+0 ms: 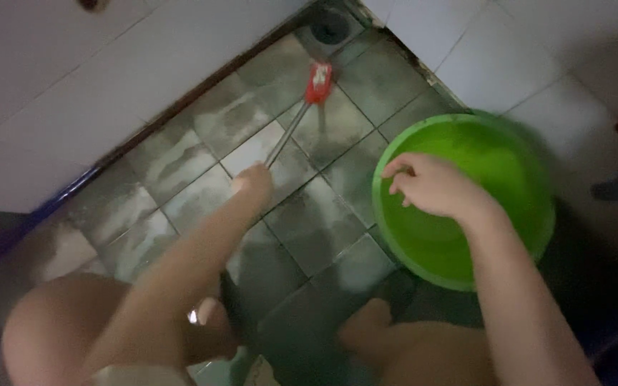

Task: Scrubbing floor tiles and grout using a handheld brush

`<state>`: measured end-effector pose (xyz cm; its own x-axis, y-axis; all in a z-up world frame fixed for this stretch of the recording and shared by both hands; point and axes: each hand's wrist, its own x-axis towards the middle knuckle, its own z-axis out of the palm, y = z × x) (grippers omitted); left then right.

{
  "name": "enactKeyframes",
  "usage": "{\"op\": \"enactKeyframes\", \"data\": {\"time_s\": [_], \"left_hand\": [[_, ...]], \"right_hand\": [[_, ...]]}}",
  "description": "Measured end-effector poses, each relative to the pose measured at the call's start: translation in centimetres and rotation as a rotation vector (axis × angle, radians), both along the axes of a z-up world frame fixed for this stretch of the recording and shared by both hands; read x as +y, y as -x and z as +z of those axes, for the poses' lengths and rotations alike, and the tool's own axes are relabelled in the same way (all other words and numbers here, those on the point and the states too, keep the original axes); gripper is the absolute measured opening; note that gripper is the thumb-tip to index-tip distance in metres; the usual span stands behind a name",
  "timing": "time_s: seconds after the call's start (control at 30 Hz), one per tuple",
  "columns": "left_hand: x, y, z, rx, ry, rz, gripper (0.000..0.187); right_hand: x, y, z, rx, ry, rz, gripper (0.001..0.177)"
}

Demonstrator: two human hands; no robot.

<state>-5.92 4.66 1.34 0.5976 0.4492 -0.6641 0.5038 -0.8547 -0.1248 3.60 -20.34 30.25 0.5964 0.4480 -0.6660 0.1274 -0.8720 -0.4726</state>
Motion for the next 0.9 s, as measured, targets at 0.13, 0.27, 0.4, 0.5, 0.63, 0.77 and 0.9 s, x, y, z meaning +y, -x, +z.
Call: {"op": "enactKeyframes", "data": {"time_s": [0.13,0.27,0.4,0.5,0.63,0.77,0.9], "left_hand": [[1.8,7.3,3.2,0.034,-0.138,-0.209,0.036],[3.1,7.4,8.2,-0.009,0.011,-0.051,0.022],[3.4,0.7,2.6,0.074,-0.122,-0.161,0.022],[1.2,-3.7,3.8,-0.044,-0.056,0.130,0.023],[-2.8,-6.4,5.1,-0.039,-0.046,-0.049,0.041],[-2.3,-2.3,3.4,-0.111,-0.005,-0.116,0.033],[0.7,2.5,5.1,-0.064,0.113,0.208,0.025]], "right_hand": [[0.1,0.2,-0.1,0.005,-0.013,0.005,0.036],[0.1,0.2,-0.1,-0.011,-0.045,-0.025,0.036],[-0.1,0.0,-0.5,0.003,-0.050,-0.013,0.038],[-0.1,-0.2,-1.2,-0.021,-0.017,-0.006,0.039],[0.1,0.0,-1.2,-0.039,0.027,0.006,0.037],[0.2,0.4,-0.1,-0.016,0.041,-0.001,0.038],[0.5,0.9,0.9,-0.001,0.055,0.008,0.038]]}}
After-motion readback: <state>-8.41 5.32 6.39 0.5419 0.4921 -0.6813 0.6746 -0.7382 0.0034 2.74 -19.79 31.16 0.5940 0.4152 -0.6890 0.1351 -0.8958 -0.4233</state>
